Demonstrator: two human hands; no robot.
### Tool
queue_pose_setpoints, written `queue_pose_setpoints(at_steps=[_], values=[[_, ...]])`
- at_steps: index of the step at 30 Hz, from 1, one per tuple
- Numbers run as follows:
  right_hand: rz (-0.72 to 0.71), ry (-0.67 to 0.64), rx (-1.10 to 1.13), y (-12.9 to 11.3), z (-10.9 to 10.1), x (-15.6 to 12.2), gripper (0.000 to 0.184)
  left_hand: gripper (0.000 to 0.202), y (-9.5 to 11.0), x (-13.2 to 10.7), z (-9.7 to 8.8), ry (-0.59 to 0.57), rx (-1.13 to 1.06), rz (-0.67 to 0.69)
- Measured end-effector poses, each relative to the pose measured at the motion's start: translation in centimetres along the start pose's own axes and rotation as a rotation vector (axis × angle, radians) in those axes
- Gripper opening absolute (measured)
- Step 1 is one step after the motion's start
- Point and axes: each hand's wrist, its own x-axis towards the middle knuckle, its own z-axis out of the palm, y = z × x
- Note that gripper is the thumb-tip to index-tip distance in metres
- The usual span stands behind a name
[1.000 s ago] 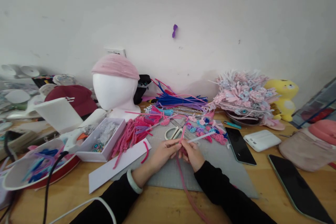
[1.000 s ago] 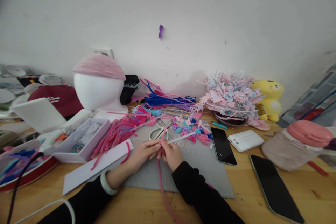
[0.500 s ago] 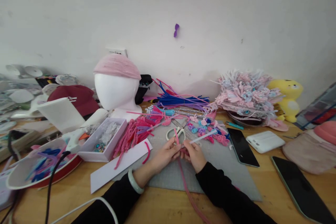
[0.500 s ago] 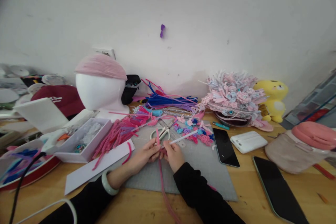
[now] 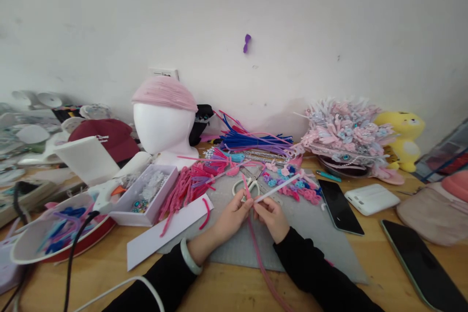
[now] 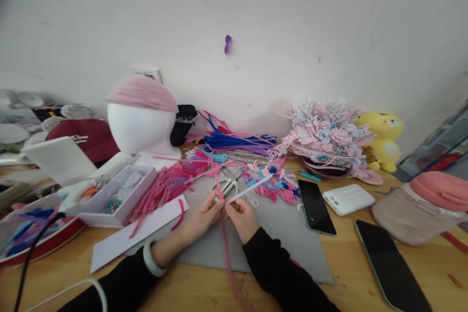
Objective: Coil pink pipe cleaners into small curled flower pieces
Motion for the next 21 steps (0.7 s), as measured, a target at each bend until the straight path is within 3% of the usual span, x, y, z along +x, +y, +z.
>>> queue_pose_setpoints(at_steps=[6, 15, 21], values=[[0.004, -0.015, 0.034, -0.3, 0.39, -0.1, 0.026, 0.03, -0.29, -0.09, 0.14, 0.022, -0.067, -0.016], [-0.052, -0.045, -0.111, -0.34, 0.16, -0.15, 0.022, 0.025, -0.23, 0.36, -0.19, -0.021, -0.114, -0.017], [0.028, -0.094, 0.02, 0.24, -0.2, 0.18, 0.03, 0.024, 0.05, 0.29, -0.1, -0.062, -0.13, 0.012]])
